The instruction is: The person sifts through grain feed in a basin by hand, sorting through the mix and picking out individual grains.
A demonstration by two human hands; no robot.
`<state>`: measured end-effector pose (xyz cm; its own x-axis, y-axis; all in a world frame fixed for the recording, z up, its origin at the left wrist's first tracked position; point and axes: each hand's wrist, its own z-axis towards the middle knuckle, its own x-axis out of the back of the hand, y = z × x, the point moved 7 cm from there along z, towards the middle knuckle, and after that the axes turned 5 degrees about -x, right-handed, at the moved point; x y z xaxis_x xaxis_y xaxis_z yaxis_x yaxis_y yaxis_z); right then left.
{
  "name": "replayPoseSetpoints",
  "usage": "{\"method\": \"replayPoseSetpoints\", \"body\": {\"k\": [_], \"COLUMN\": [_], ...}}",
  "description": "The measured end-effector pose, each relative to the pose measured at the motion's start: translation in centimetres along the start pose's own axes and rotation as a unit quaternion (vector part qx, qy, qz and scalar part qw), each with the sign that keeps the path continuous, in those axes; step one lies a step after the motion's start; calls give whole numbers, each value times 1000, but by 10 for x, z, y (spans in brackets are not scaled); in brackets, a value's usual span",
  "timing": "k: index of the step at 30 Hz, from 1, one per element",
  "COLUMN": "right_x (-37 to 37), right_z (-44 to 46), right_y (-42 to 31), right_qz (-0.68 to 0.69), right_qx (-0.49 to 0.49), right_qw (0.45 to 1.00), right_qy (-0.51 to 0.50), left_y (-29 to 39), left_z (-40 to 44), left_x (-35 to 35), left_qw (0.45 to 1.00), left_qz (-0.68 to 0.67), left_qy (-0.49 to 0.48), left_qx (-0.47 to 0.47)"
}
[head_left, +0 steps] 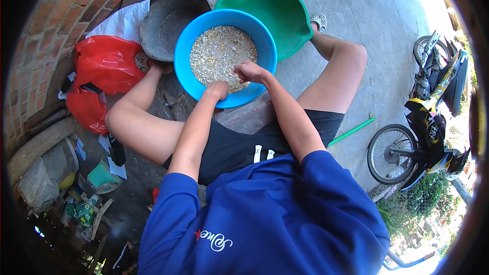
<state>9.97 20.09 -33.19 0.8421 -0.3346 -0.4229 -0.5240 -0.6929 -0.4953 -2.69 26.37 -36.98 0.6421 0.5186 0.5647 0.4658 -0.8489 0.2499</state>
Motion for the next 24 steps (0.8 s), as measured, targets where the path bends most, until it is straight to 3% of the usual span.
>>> {"method": "replayPoseSetpoints", "body": {"k": [3, 6, 8, 10, 13, 16, 19, 24], "right_x": [-6, -11, -14, -12, -12, -15, -14, -19], "right_z": [-2, -6, -13, -25, -47, -65, -69, -66], "right_y": [-7, -21, -34, -54, -92, -117, -117, -110], "right_qz": [79, 168, 258, 342, 356, 292, 244, 320], "right_qx": [13, 49, 89, 151, 205, 238, 195, 186], "right_qw": [995, 976, 942, 908, 876, 883, 911, 892], "right_qy": [-57, -128, -194, -191, -251, -280, -268, -258], "left_y": [-10, -22, -29, -36, -35, -20, -1, 22], "left_z": [-4, -1, 2, 1, -5, -11, -15, -15], "left_x": [10, 29, 43, 54, 60, 59, 60, 57], "left_qw": [999, 980, 947, 911, 920, 953, 967, 980], "left_qz": [-43, -191, -292, -348, -303, -228, -184, -151], "left_qy": [2, 60, 132, 223, 249, 198, 174, 129], "left_qx": [16, 1, 2, 4, 10, 20, 6, -31]}}
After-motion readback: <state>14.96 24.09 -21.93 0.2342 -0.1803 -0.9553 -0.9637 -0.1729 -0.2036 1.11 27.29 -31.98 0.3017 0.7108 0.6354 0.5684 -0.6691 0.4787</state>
